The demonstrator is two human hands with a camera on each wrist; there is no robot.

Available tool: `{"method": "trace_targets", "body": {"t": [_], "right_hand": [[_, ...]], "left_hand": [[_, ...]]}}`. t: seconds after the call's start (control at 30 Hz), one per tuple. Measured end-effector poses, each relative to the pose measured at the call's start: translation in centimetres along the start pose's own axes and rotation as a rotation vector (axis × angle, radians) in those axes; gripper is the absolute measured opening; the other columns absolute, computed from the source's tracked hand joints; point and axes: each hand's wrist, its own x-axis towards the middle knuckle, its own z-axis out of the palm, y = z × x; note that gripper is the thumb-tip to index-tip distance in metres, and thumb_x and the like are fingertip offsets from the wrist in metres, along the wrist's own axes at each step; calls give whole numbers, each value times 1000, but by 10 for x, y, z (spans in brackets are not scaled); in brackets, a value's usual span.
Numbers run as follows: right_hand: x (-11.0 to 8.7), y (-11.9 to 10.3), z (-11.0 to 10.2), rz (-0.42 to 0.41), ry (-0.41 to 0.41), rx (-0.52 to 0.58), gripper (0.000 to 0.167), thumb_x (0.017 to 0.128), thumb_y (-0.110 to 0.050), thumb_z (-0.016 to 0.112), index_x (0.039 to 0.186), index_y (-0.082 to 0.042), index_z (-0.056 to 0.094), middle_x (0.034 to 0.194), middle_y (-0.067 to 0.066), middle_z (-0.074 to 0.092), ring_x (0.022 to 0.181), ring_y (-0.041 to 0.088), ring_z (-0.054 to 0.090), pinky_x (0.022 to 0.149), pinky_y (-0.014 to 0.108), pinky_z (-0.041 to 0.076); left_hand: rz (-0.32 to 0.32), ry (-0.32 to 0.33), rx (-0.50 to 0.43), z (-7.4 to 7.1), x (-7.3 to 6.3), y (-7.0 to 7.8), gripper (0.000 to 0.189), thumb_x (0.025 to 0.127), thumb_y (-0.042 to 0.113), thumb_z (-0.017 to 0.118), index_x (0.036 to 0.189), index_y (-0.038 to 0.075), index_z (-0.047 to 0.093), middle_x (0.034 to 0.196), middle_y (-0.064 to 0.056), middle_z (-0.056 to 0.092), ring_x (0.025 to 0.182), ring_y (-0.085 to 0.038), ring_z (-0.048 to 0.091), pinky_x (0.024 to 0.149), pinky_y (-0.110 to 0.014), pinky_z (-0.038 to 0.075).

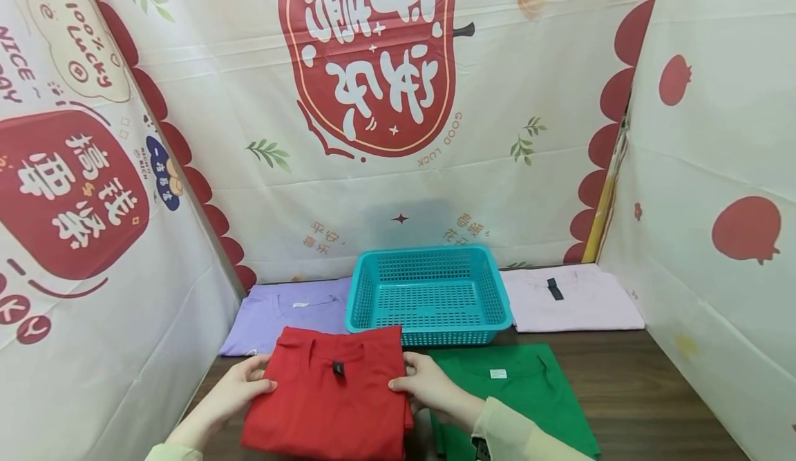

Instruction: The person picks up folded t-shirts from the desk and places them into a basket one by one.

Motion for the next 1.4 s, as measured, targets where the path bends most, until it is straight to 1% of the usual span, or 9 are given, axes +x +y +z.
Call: {"method": "trace_targets", "body": {"t": [0.23,0.37,0.6,0.83,0.97,1.07,1.23,1.27,1.4], "right_hand": [[-1,-11,-11,-20,6,-21,53,93,-10,62,136,10,40,111,15,67,82,27,69,59,38,57],[-3,-16,-20,-18,18,-38,55,93,-11,62,138,10,38,112,15,66,85,27,68,60,39,57],[-8,-29,-36,-21,53,-59,59,93,-12,63,140,11,34,112,15,66,86,27,68,64,42,58],[-13,-43,-57,-52,90,-90,65,94,-13,63,143,11,29,115,18,64,86,27,69,68,43,57],[-14,-51,-69,-64,108,-105,67,94,-13,63,144,10,27,114,18,64,85,27,69,70,44,57],[-15,-57,-77,-76,124,-112,67,94,-13,62,145,10,26,115,18,64,86,27,69,69,44,57],[-17,-65,-90,-88,165,-136,65,94,-11,61,145,11,27,118,21,62,88,26,68,70,45,57],[-17,-67,-93,-86,176,-137,65,94,-11,61,145,11,27,118,21,62,88,26,68,70,45,57],[-17,-76,-101,-70,217,-139,64,95,-11,60,145,10,27,121,22,60,90,25,67,72,46,57]], "left_hand": [[13,36,25,4,9,10,59,86,-1,62,136,-18,35,96,-17,68,81,-23,66,69,-34,55],[13,46,49,9,15,15,58,87,0,62,136,-18,36,98,-18,67,83,-24,66,70,-33,55],[-5,73,72,22,29,28,60,87,3,64,138,-14,36,100,-18,67,82,-25,66,71,-38,56],[36,31,6,32,49,40,60,87,2,62,139,-14,35,94,-14,67,77,-21,65,67,-35,56],[48,32,17,37,62,48,61,87,2,63,138,-15,35,92,-12,67,74,-17,64,65,-32,55],[51,29,16,41,68,61,59,87,0,62,138,-15,36,92,-13,67,74,-17,64,64,-34,56],[36,35,-3,49,82,75,59,88,0,61,140,-13,36,90,-13,65,73,-18,65,63,-37,57],[33,39,-7,50,88,73,59,88,0,62,141,-11,36,90,-12,65,73,-18,65,63,-37,57],[38,40,-34,54,101,76,58,88,0,62,141,-9,39,90,-12,66,73,-18,65,62,-36,57]]}}
